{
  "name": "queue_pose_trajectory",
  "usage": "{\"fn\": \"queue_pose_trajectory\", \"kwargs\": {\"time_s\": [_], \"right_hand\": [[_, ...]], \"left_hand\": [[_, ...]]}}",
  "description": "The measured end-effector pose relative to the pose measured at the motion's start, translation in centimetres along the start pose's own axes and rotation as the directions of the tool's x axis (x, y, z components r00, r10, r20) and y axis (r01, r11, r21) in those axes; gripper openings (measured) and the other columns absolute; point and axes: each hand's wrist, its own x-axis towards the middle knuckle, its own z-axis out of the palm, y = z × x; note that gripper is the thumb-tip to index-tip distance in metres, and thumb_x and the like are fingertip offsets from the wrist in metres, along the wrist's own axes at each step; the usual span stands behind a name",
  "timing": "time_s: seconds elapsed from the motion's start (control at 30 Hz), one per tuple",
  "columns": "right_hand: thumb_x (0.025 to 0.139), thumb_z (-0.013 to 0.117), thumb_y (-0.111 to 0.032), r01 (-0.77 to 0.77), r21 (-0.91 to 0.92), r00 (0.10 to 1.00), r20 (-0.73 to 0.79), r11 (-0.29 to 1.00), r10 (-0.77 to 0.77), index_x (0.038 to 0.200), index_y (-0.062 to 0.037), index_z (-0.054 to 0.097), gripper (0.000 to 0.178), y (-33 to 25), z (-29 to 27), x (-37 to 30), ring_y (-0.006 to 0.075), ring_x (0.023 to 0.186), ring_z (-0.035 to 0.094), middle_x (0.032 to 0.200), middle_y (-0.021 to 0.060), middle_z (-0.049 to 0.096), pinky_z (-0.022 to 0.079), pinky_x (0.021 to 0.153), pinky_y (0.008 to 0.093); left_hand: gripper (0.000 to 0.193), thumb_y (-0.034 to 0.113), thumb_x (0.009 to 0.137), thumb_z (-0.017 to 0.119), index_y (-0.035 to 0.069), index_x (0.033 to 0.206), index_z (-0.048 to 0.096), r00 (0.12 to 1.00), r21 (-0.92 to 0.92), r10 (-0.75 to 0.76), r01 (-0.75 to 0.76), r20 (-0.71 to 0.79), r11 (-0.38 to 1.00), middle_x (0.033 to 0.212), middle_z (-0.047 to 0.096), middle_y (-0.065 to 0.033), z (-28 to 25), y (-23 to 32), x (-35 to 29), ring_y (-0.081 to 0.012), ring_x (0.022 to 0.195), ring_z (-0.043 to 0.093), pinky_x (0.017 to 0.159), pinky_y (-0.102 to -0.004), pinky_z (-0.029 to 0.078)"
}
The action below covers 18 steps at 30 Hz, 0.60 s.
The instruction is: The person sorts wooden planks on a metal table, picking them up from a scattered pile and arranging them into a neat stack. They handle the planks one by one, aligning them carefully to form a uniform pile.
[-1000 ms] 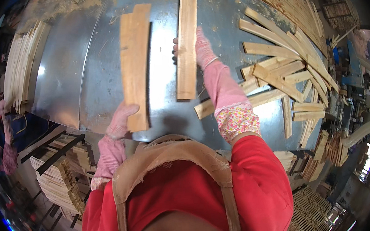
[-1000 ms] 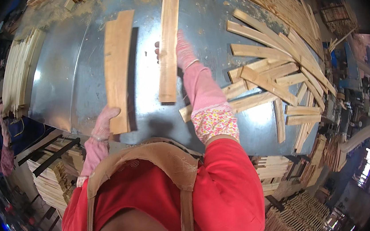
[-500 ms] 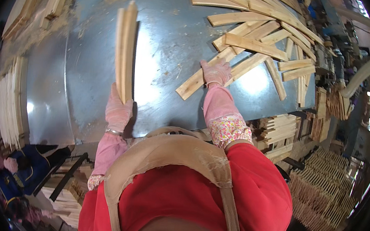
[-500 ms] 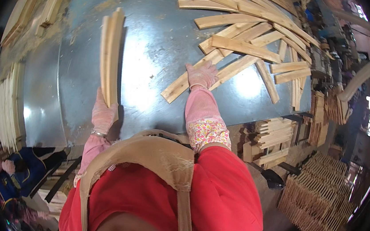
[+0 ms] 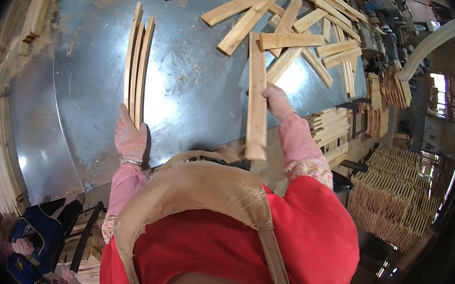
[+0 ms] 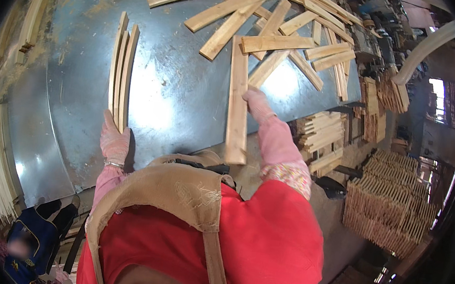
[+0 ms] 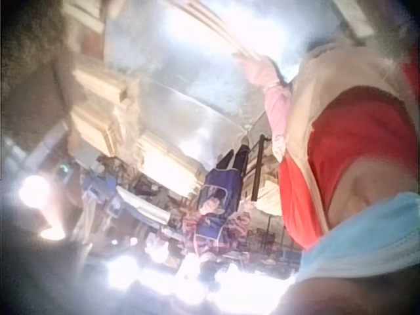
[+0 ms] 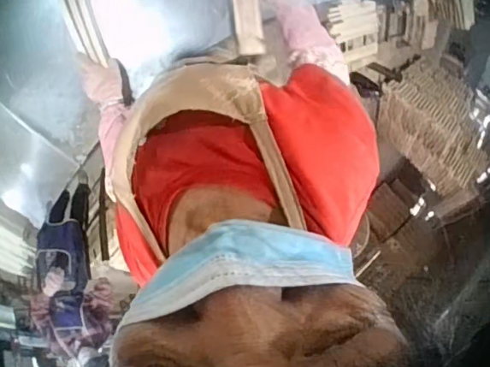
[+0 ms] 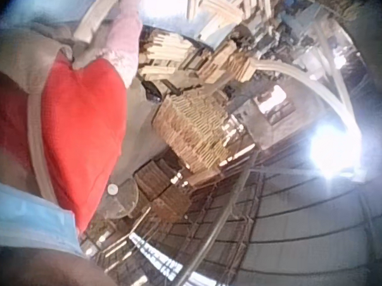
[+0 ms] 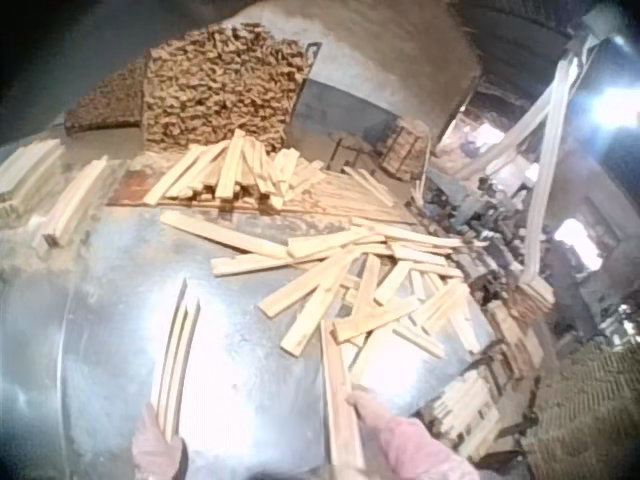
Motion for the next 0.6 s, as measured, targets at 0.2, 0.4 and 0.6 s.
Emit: {"fn": "queue_pose_trajectory", "kwargs": {"time_s": [0.2, 0.4, 0.6], "right_hand": [[0.096, 0.061, -0.029, -0.293, 0.241, 0.953, 0.147, 0.925, 0.264, 0.145, 0.0015, 0.06, 0.058, -2.6, 4.6, -16.1, 0.0166, 0.06, 0.062, 0.087, 0.0084, 0.072, 0.053, 0.057, 0.0296], [0.072, 0.047, -0.104, -0.53, 0.578, 0.757, 0.652, 0.621, 0.039, 0.163, -0.0091, 0.04, 0.132, -1.7, 14.2, -13.3, 0.0232, 0.081, 0.07, 0.099, 0.0119, 0.066, 0.062, 0.065, 0.038], [0.075, 0.046, -0.103, -0.63, 0.253, 0.387, 0.922, 0.735, 0.015, 0.159, 0.0026, 0.04, 0.135, 0.2, 21.2, -8.3, 0.0298, 0.065, 0.072, 0.105, 0.0296, 0.073, 0.062, 0.059, 0.0386]], "left_hand": [[0.086, 0.023, 0.091, 0.074, 0.008, 0.162, 0.03, 0.997, -0.008, 0.062, -0.062, -0.041, 0.998, 0.135, 0.063, -0.0248, 0.1, -1.4, -0.5, -0.0454, 0.118, 0.065, 0.099, -0.0524, 0.054], [0.09, 0.027, 0.091, 0.073, 0.008, 0.165, 0.026, 0.994, 0.045, 0.108, -0.108, 0.014, 0.993, 0.137, 0.063, -0.0234, -0.4, -2.0, -0.4, -0.0434, 0.118, 0.065, 0.099, -0.0513, 0.055], [0.086, 0.028, 0.082, 0.079, 0.009, 0.159, 0.044, 0.865, 0.028, 0.39, -0.402, -0.317, 0.915, 0.153, 0.055, -0.0218, -1.6, -3.1, -0.9, -0.0443, 0.138, 0.054, 0.119, -0.0534, 0.042]]}}
